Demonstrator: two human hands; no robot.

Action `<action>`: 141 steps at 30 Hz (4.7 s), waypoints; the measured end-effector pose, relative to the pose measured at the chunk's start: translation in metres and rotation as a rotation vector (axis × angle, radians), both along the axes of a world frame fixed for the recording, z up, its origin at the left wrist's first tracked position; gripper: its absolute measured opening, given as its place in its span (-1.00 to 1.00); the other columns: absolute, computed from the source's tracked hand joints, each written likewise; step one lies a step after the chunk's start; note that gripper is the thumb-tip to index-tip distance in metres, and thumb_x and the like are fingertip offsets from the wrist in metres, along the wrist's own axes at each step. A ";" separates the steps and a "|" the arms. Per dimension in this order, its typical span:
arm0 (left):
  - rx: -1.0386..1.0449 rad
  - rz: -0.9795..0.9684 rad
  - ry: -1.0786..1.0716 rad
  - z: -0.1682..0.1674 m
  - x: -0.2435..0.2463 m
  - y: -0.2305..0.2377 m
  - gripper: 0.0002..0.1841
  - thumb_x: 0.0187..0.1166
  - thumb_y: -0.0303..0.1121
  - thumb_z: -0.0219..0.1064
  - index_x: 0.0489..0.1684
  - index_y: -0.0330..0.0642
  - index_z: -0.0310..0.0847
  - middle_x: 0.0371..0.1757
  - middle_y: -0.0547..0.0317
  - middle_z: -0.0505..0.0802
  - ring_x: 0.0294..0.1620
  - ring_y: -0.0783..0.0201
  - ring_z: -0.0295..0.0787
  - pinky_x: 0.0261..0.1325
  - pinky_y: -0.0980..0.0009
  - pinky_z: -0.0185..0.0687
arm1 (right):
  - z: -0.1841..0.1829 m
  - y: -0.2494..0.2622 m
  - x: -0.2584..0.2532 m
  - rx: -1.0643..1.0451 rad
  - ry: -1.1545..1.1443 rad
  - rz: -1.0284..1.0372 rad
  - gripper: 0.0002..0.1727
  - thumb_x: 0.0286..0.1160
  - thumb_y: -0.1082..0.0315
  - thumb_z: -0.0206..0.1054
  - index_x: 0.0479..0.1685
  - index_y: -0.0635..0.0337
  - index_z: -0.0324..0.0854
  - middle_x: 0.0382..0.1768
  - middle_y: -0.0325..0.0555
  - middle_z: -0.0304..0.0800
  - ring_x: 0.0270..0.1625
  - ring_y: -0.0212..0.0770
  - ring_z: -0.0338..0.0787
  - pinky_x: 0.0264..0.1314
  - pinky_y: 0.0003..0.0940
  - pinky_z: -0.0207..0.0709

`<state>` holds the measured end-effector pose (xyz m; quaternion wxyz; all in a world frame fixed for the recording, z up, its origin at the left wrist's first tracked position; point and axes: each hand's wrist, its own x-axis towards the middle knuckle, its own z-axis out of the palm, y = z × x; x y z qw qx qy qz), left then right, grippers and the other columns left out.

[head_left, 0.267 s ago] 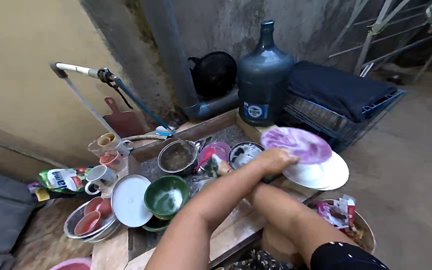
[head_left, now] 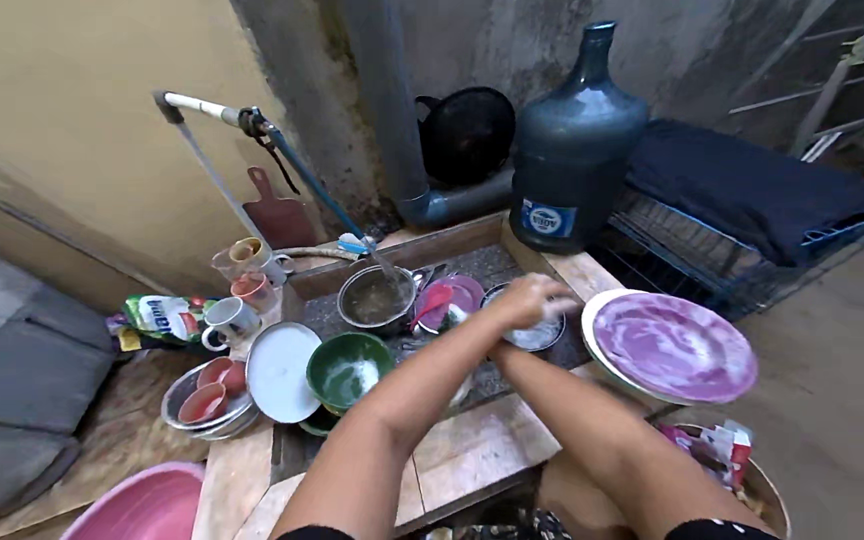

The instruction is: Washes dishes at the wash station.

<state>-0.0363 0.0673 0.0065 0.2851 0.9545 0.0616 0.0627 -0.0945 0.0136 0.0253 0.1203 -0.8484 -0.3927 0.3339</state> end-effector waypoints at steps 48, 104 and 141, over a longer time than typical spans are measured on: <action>-0.937 1.249 -0.377 -0.073 -0.137 0.250 -0.42 0.93 -0.03 -0.09 0.45 -0.43 0.49 0.39 -0.39 0.67 0.41 -0.17 0.63 0.44 -0.13 0.54 | -0.097 0.068 0.094 0.589 0.642 -0.499 -0.58 0.91 0.23 -0.06 0.38 0.37 0.50 0.15 0.21 0.68 0.12 0.00 0.71 0.18 0.01 0.61; -0.972 1.140 -0.909 -0.060 -0.160 0.052 -0.46 0.96 -0.19 -0.18 0.23 -0.55 0.61 0.17 -0.33 0.79 0.22 0.07 0.75 0.39 0.11 0.63 | -0.115 0.052 0.009 0.815 0.146 -0.063 -0.44 0.85 0.33 -0.13 0.70 0.49 0.27 0.67 0.42 0.35 0.77 0.22 0.33 0.85 0.05 0.10; -1.521 1.223 -0.974 -0.061 -0.200 0.065 -0.43 0.92 0.02 -0.17 0.51 -0.28 0.44 0.31 -0.19 0.75 0.27 0.02 0.73 0.30 -0.04 0.67 | -0.110 0.063 0.044 0.868 -0.010 0.181 -0.46 0.81 0.34 -0.14 0.58 0.54 0.40 0.64 0.49 0.37 0.74 0.32 0.33 0.82 0.16 0.12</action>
